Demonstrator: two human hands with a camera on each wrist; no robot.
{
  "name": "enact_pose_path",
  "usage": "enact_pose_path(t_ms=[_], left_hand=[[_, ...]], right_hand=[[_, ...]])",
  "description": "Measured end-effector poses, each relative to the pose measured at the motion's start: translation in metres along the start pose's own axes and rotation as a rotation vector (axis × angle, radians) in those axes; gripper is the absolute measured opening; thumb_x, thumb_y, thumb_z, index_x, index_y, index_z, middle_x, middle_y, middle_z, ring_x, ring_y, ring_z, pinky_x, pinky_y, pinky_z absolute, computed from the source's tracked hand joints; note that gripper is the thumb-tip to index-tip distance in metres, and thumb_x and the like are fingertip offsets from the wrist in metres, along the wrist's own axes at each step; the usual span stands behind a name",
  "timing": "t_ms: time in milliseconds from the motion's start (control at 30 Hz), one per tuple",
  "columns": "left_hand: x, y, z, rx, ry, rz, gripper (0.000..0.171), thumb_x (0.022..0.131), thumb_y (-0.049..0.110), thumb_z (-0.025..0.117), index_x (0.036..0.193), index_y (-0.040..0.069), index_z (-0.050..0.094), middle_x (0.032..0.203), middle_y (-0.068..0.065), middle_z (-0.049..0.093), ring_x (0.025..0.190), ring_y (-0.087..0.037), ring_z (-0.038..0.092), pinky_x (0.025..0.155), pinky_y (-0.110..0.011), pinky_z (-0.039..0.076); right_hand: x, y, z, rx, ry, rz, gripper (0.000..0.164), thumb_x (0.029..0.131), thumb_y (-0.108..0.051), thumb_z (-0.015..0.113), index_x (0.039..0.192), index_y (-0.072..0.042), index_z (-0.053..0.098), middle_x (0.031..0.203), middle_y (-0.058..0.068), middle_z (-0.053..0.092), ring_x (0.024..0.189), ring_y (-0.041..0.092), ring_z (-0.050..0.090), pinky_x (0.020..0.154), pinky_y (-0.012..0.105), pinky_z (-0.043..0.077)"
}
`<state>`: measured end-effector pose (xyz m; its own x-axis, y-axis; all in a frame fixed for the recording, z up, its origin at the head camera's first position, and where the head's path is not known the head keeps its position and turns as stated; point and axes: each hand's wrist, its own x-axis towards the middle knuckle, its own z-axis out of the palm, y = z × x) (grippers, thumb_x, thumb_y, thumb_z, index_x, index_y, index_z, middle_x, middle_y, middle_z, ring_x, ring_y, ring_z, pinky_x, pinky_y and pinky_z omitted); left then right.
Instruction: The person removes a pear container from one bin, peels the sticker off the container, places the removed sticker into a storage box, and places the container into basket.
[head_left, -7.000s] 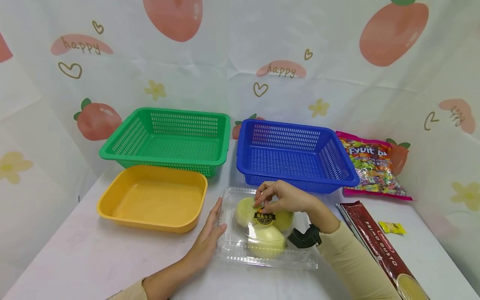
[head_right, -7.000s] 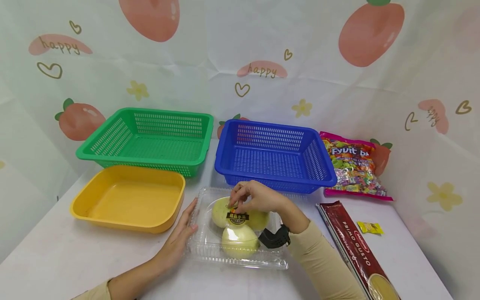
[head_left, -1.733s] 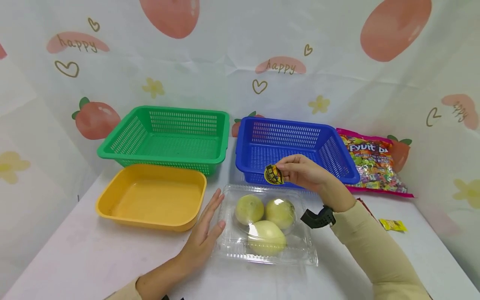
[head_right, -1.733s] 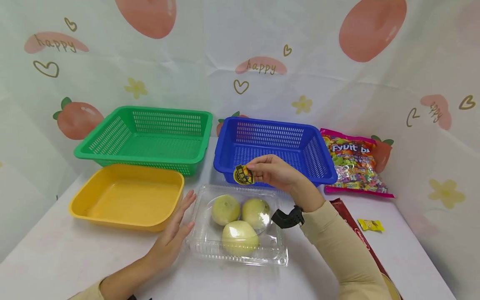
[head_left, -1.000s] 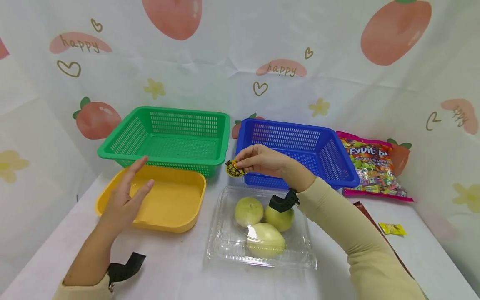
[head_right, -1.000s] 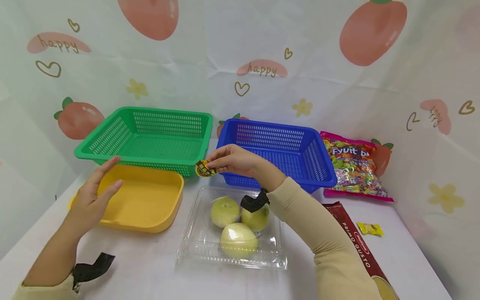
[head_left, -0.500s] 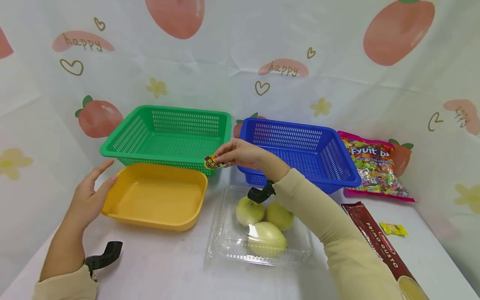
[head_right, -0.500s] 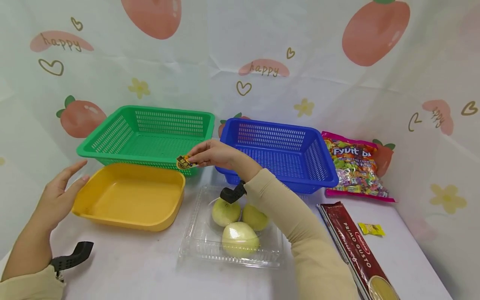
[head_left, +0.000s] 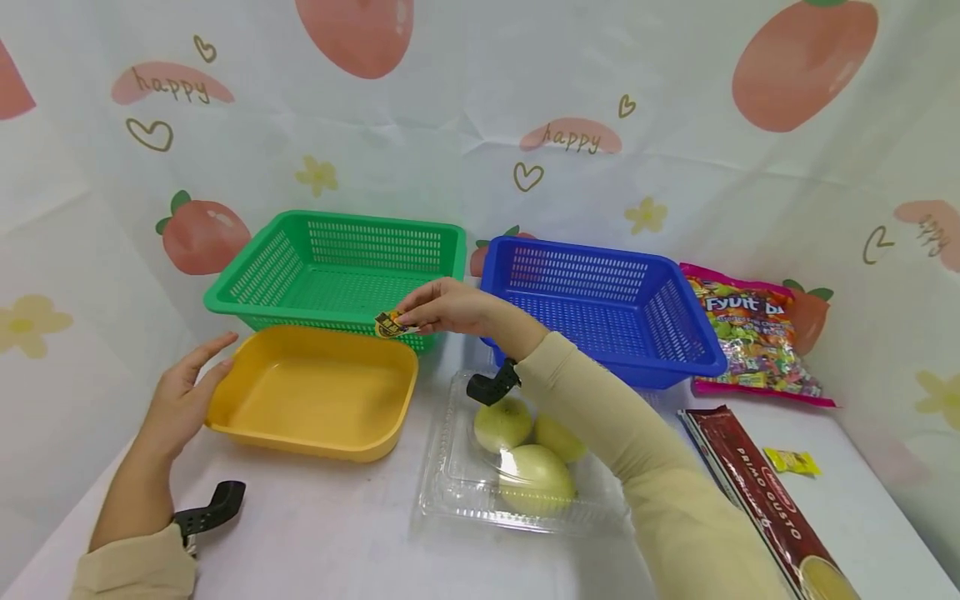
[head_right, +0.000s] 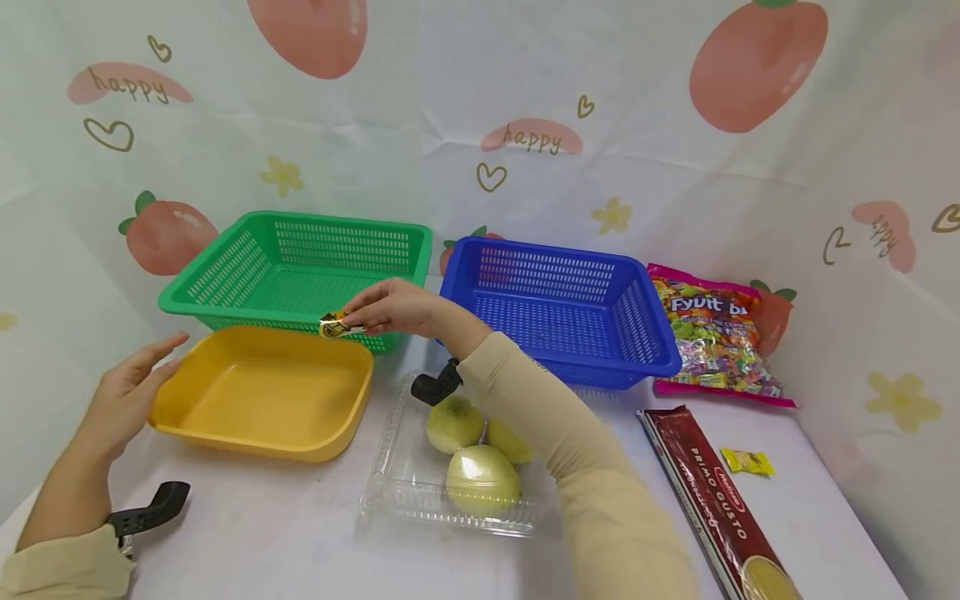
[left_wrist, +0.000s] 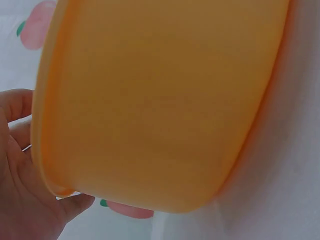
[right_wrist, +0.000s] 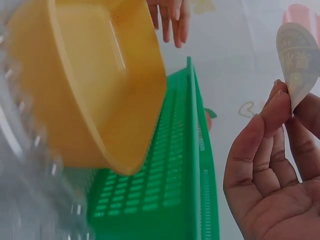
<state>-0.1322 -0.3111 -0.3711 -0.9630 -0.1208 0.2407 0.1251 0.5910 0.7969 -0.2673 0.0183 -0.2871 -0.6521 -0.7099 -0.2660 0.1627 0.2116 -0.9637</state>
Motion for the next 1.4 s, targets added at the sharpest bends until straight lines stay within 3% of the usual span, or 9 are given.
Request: enact_pose_path(t_ms=[67, 167, 300, 367, 433, 567, 833, 1167, 1400], left_hand=[[0.001, -0.002, 0.002, -0.005, -0.008, 0.016, 0.047, 0.100, 0.028, 0.038, 0.142, 0.007, 0.037, 0.147, 0.019, 0.031, 0.139, 0.003, 0.021, 0.117, -0.026, 0.018], [0.002, -0.005, 0.004, 0.007, -0.015, 0.028, 0.048, 0.100, 0.027, 0.039, 0.139, 0.001, 0.040, 0.146, 0.018, 0.031, 0.125, 0.020, 0.024, 0.098, 0.004, 0.022], [0.004, -0.009, 0.007, 0.046, -0.020, 0.009, 0.048, 0.100, 0.029, 0.039, 0.138, -0.001, 0.040, 0.149, 0.008, 0.031, 0.134, 0.008, 0.025, 0.091, 0.008, 0.022], [0.004, -0.009, 0.008, 0.066, -0.034, -0.028, 0.048, 0.100, 0.029, 0.037, 0.139, 0.000, 0.039, 0.151, -0.002, 0.028, 0.141, -0.011, 0.023, 0.103, -0.002, 0.023], [0.004, -0.010, 0.010, 0.070, -0.047, -0.070, 0.048, 0.101, 0.029, 0.034, 0.141, 0.002, 0.037, 0.152, -0.010, 0.024, 0.141, -0.031, 0.021, 0.114, -0.021, 0.021], [0.004, -0.010, 0.011, 0.050, -0.057, -0.123, 0.045, 0.101, 0.022, 0.029, 0.143, 0.004, 0.031, 0.152, -0.013, 0.020, 0.138, -0.043, 0.017, 0.109, -0.058, 0.017], [0.005, -0.009, 0.012, 0.062, -0.064, -0.151, 0.046, 0.099, 0.009, 0.023, 0.144, 0.007, 0.028, 0.151, -0.017, 0.019, 0.138, -0.045, 0.015, 0.107, -0.062, 0.018], [0.006, -0.008, 0.014, 0.067, -0.067, -0.134, 0.044, 0.100, 0.013, 0.026, 0.144, 0.006, 0.031, 0.151, -0.019, 0.021, 0.138, -0.047, 0.016, 0.108, -0.064, 0.017], [0.006, -0.009, 0.013, 0.070, -0.056, -0.137, 0.044, 0.101, 0.014, 0.028, 0.143, 0.004, 0.032, 0.151, -0.019, 0.021, 0.138, -0.046, 0.016, 0.108, -0.063, 0.016]], right_hand=[[0.003, -0.001, 0.004, -0.005, -0.003, 0.008, 0.023, 0.090, 0.001, 0.054, 0.111, 0.010, 0.059, 0.086, 0.002, 0.067, 0.074, 0.012, 0.061, 0.065, 0.020, 0.053], [0.006, -0.002, 0.010, -0.038, -0.020, 0.011, 0.024, 0.091, -0.001, 0.055, 0.113, 0.009, 0.059, 0.090, 0.004, 0.067, 0.074, 0.012, 0.060, 0.075, 0.027, 0.055], [0.012, -0.002, 0.017, -0.076, -0.038, 0.009, 0.026, 0.091, -0.003, 0.056, 0.113, 0.008, 0.060, 0.093, 0.004, 0.066, 0.074, 0.012, 0.060, 0.092, 0.039, 0.051], [0.015, -0.001, 0.020, -0.076, -0.042, 0.009, 0.026, 0.090, -0.003, 0.056, 0.114, 0.009, 0.060, 0.091, 0.004, 0.066, 0.072, 0.012, 0.059, 0.092, 0.040, 0.050], [0.019, 0.001, 0.023, -0.073, -0.046, 0.011, 0.026, 0.091, -0.004, 0.057, 0.114, 0.008, 0.060, 0.087, 0.003, 0.065, 0.069, 0.012, 0.056, 0.088, 0.037, 0.051], [0.027, 0.004, 0.028, -0.073, -0.080, 0.025, 0.028, 0.093, -0.008, 0.054, 0.116, 0.008, 0.059, 0.081, 0.002, 0.062, 0.070, 0.013, 0.055, 0.082, 0.031, 0.053], [0.039, 0.007, 0.041, -0.090, -0.129, 0.092, 0.029, 0.092, -0.005, 0.054, 0.118, 0.007, 0.059, 0.092, 0.008, 0.067, 0.076, 0.014, 0.064, 0.088, 0.034, 0.054], [0.051, 0.013, 0.054, -0.085, -0.127, 0.104, 0.024, 0.088, 0.001, 0.059, 0.110, 0.008, 0.063, 0.080, 0.006, 0.067, 0.070, 0.014, 0.066, 0.088, 0.038, 0.054], [0.054, 0.016, 0.059, -0.143, -0.184, 0.098, 0.015, 0.085, 0.000, 0.062, 0.100, 0.005, 0.063, 0.080, 0.006, 0.067, 0.087, 0.032, 0.065, 0.095, 0.046, 0.048]])
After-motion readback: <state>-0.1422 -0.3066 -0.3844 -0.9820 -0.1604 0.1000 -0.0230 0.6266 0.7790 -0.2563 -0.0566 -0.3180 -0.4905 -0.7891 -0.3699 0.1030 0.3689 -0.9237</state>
